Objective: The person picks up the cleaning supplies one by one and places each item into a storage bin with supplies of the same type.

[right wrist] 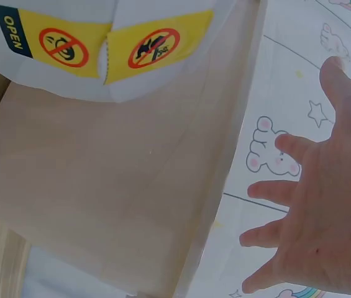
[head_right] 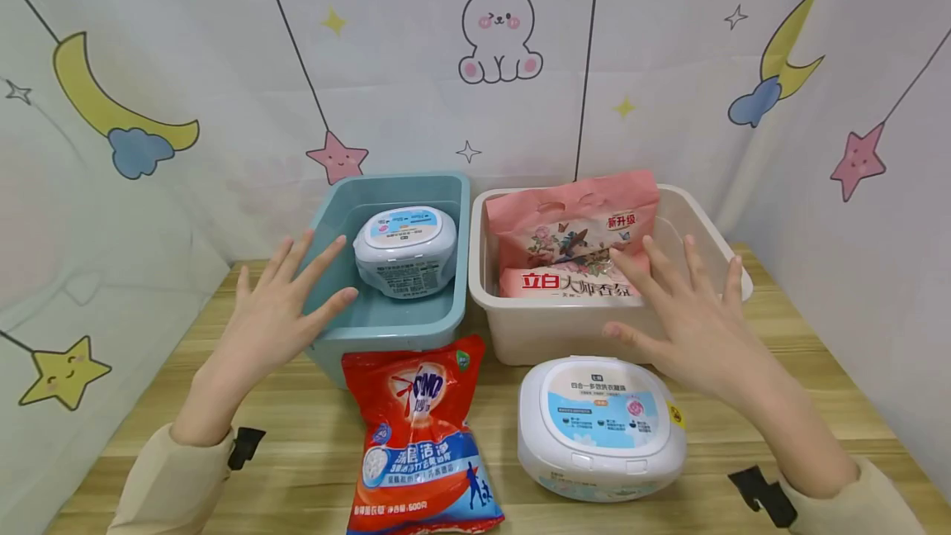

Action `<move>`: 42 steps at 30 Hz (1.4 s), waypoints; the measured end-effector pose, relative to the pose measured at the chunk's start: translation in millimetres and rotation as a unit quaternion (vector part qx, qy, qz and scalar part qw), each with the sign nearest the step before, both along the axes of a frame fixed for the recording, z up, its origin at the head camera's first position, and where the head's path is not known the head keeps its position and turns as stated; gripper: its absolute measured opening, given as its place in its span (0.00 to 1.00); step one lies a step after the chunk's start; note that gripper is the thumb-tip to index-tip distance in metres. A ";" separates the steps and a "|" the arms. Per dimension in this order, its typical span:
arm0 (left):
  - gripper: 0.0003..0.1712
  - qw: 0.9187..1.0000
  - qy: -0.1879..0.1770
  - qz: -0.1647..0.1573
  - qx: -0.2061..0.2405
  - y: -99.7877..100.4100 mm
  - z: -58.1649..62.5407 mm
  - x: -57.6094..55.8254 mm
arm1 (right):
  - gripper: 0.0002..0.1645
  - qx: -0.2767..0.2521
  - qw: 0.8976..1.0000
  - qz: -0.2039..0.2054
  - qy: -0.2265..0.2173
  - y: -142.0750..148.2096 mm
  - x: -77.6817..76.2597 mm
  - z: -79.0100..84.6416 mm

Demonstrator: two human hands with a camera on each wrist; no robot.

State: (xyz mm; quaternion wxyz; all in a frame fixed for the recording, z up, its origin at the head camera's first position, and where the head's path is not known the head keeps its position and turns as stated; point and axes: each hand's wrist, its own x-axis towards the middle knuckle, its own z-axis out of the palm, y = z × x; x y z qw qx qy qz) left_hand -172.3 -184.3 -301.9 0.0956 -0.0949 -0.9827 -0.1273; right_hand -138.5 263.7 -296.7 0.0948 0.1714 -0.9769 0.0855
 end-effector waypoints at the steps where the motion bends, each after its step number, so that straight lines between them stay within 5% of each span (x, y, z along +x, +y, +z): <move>1: 0.44 1.000 0.003 0.000 0.003 -0.4 -0.3 0.1 | 0.49 0.000 1.000 0.001 0.003 -0.1 0.7 -0.3; 24: 0.37 0.997 0.050 0.015 0.053 -5.5 -6.6 1.0 | 0.50 -0.004 0.999 0.022 0.030 -1.9 14.4 -9.8; 42: 0.30 0.987 0.073 0.013 0.143 -17.7 -9.0 0.6 | 0.52 -0.014 0.998 0.040 0.040 -2.7 25.6 -18.5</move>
